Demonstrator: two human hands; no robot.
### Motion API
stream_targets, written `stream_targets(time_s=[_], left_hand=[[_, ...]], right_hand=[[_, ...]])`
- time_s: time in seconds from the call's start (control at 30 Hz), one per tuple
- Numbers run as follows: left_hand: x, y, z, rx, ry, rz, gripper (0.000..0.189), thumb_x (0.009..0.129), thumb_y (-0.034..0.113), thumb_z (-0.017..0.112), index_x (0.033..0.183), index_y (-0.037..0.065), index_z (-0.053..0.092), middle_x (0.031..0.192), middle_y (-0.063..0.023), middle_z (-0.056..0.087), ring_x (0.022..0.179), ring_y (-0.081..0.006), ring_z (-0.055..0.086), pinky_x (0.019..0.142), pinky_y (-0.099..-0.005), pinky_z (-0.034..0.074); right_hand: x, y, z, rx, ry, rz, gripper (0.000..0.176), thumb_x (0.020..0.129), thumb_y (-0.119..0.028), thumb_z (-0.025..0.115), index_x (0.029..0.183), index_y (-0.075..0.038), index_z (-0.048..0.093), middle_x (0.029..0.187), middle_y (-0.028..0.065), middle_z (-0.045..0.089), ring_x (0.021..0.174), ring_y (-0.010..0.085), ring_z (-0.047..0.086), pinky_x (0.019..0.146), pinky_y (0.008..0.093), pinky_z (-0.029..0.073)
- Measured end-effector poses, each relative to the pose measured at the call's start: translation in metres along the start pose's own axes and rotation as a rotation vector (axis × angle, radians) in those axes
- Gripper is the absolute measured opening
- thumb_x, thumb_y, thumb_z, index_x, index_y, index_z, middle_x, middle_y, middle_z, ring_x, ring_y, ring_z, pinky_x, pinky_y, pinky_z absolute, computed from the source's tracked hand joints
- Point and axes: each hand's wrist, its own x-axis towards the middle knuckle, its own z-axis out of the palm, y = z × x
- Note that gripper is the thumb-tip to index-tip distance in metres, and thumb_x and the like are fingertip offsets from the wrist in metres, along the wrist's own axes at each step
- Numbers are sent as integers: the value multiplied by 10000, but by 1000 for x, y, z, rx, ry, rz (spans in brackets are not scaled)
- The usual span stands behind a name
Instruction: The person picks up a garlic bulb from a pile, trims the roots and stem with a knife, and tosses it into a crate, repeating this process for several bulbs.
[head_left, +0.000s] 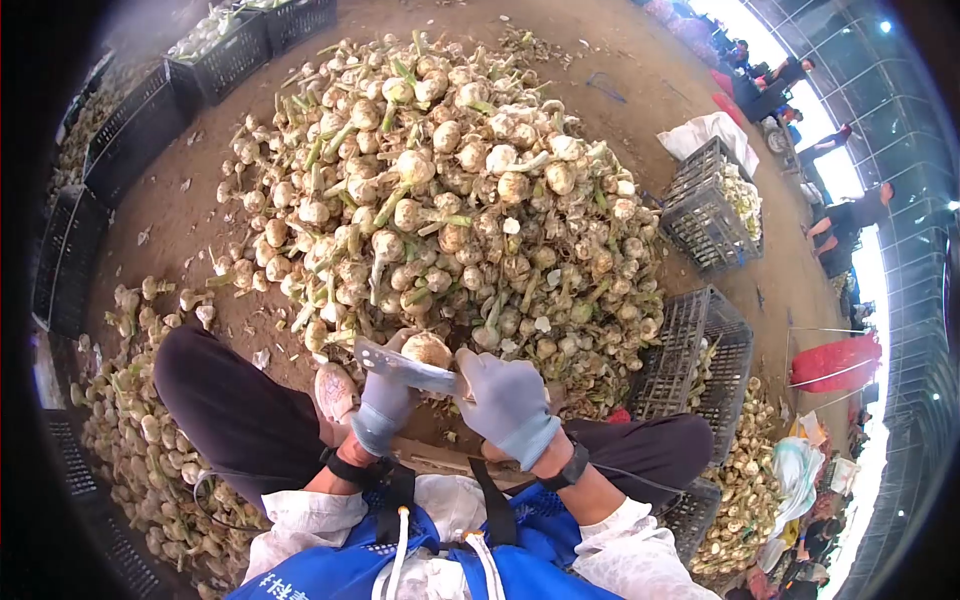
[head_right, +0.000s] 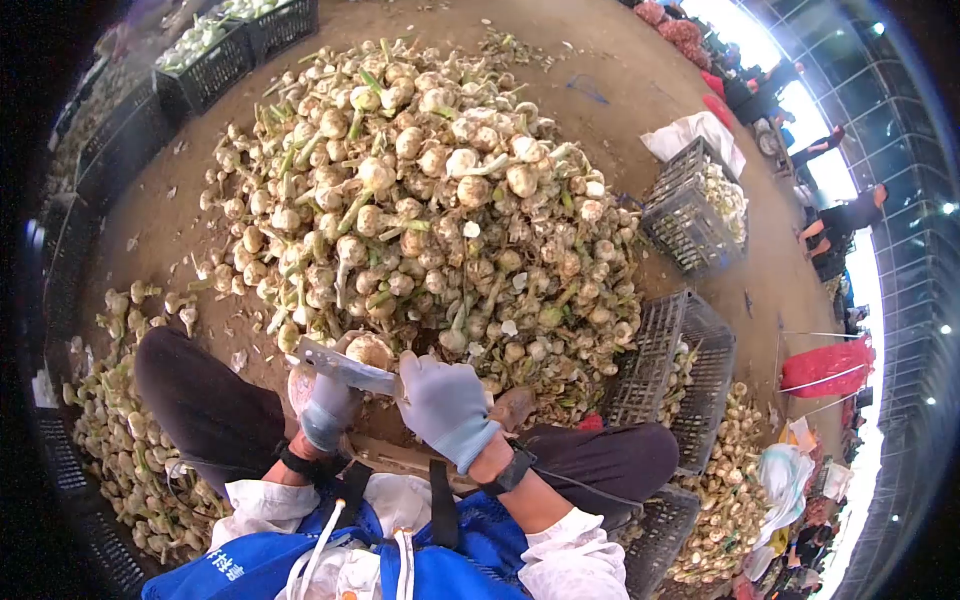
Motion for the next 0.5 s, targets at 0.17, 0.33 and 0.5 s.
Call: stream_targets(time_s=[0.17, 0.33, 0.5], left_hand=[[3, -2, 13, -394, 61, -177, 478, 707, -30, 625, 1160, -23, 473, 1002, -118, 603, 924, -207, 582, 825, -303, 457], [-4, -33, 27, -328, -76, -200, 479, 696, 79, 654, 1135, -24, 492, 977, -124, 592, 885, -240, 575, 816, -333, 450], [-2, -28, 29, -591, -121, -206, 396, 717, 115, 611, 1077, -28, 530, 937, -126, 609, 879, -248, 586, 828, -343, 446]], right_hand=[[-1, 2, 6, -85, -98, -34, 212, 694, -201, 636, 806, -64, 518, 643, 78, 571, 531, 251, 596, 473, 363, 445], [-10, 19, 11, -80, -85, -118, 246, 672, -201, 638, 838, -57, 528, 632, 68, 559, 516, 240, 575, 478, 352, 437], [-11, 33, 22, -88, -4, -169, 340, 649, -187, 642, 936, -32, 548, 645, 76, 557, 526, 234, 567, 484, 348, 428]])
